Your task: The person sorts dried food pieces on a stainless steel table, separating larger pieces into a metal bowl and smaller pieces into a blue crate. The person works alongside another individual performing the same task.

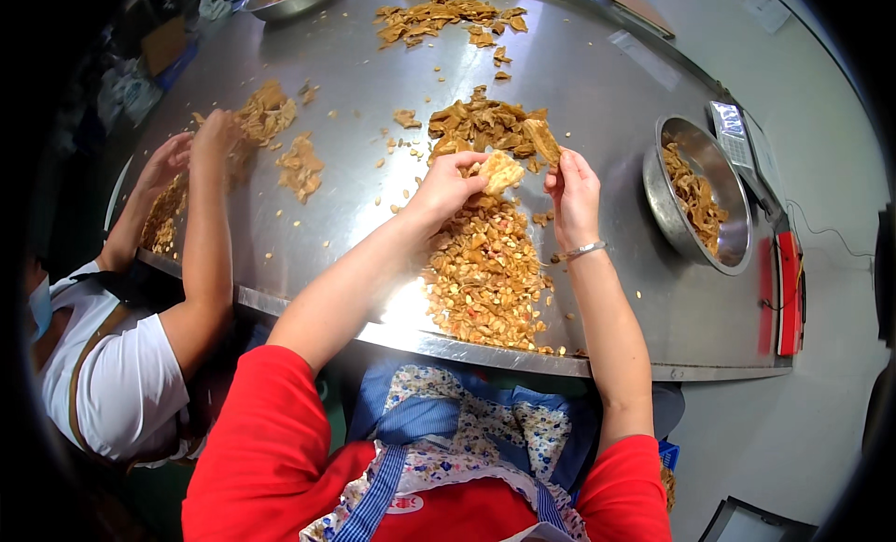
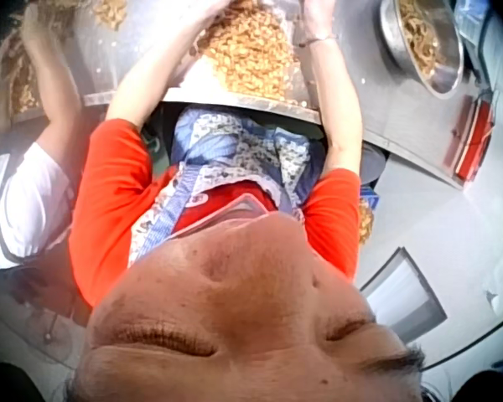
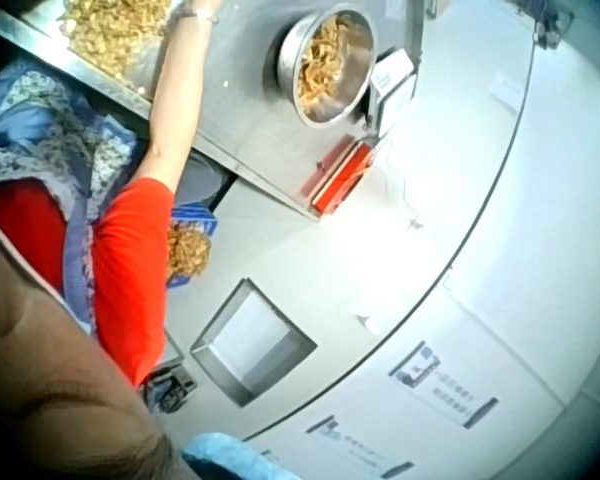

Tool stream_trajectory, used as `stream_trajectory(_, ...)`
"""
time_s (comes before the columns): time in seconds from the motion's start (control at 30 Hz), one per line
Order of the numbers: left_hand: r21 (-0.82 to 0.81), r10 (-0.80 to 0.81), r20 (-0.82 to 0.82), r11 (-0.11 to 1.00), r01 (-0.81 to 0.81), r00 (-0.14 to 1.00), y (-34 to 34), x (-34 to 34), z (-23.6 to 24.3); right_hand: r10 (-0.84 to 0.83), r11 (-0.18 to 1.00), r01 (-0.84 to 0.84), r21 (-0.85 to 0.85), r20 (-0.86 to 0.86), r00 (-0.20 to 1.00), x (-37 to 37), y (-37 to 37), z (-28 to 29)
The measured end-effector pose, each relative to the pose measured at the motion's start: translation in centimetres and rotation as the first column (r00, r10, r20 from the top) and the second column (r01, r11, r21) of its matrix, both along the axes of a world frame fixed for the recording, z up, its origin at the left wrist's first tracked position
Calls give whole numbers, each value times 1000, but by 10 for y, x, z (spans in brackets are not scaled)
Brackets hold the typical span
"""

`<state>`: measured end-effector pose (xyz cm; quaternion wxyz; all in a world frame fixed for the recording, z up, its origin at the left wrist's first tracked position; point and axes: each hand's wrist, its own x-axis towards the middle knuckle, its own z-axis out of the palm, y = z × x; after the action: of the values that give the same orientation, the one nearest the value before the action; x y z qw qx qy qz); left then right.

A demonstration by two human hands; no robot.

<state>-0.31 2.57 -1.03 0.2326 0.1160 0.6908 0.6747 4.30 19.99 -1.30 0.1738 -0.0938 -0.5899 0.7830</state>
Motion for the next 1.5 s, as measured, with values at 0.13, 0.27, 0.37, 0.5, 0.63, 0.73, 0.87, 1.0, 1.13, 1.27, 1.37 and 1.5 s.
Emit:
stream_trajectory(0.13, 62, 34, 70, 997, -38, 997, -2, -9, -16, 97, 990, -92, -105, 49, 994, 3, -14, 5)
stream_trajectory(0.27, 218, 107, 57, 969, -117, 993, 2, -10, -30, 178, 984, -180, 4, 121, 977, 9, -29, 4)
stream_trajectory(0.37, 416, -27, 282, 904, -97, 959, 5, 0, -14, 178, 964, -195, 182, 110, 978, 11, -35, -5)
stream_trajectory(0.5, 342, 18, 181, 936, -80, 983, 4, 8, -4, 181, 937, -207, 280, 113, 977, 13, -41, -5)
stream_trajectory(0.63, 311, 71, 61, 946, -86, 996, 5, 6, -8, 141, 945, -157, 288, 77, 987, 12, -40, -10)
stream_trajectory(0.73, 169, 87, -72, 983, -74, 994, 3, 2, -13, -30, 715, 83, 694, -88, 996, 14, -40, 0)
stream_trajectory(0.87, -33, -37, -301, 999, 28, 953, 2, 4, -11, -45, 497, 251, 831, -264, 964, 14, -35, 7)
stream_trajectory(1.0, -199, -148, -402, 977, 72, 904, 2, 10, -8, 22, 557, 235, 797, -297, 955, 12, -30, -2)
stream_trajectory(1.13, -62, -122, -188, 992, 113, 975, 4, 12, 2, -155, 698, 211, 684, -144, 977, 6, -14, -9)
stream_trajectory(1.27, 211, -67, 142, 977, 36, 988, 5, 0, 19, -100, 418, 176, 891, -148, 984, 0, -5, -29)
stream_trajectory(1.37, 408, -192, 119, 904, 128, 974, 67, 3, 62, -123, 497, 71, 865, -11, 992, 3, -10, -28)
stream_trajectory(1.5, 287, -357, 134, 907, 308, 925, 204, 8, 109, -74, 455, 230, 860, -221, 973, 4, 10, -44)
